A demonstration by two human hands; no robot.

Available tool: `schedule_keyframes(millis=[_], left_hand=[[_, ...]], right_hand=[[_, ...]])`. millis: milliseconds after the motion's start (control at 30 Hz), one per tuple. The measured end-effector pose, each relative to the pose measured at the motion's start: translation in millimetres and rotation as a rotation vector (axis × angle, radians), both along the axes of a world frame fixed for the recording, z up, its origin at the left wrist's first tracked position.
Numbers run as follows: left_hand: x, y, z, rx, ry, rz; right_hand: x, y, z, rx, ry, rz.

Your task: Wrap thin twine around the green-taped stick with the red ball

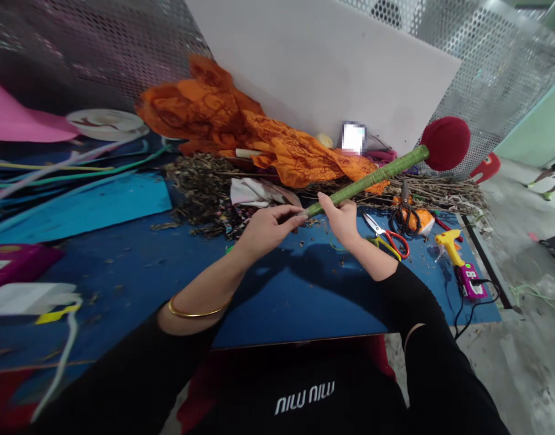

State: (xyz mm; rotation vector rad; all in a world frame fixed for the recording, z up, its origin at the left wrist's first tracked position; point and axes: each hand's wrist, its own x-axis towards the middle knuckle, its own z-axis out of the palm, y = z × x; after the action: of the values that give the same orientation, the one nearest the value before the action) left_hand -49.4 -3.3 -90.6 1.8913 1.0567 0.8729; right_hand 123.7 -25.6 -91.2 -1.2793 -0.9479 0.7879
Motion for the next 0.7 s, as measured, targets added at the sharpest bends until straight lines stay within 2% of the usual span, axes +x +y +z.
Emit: schedule_keyframes(millis=[367, 700], left_hand=[[-0.6, 2.8, 0.1, -0.116, -0.081, -0.149], [-1.0, 3.1, -2.9, -0.096, -0.106, -0.127]], right_hand=[[6.1, 2.1, 0.4, -0.012, 0.016, 0.032], [5.7, 3.7, -0.8, 0.000, 0.030, 0.035]])
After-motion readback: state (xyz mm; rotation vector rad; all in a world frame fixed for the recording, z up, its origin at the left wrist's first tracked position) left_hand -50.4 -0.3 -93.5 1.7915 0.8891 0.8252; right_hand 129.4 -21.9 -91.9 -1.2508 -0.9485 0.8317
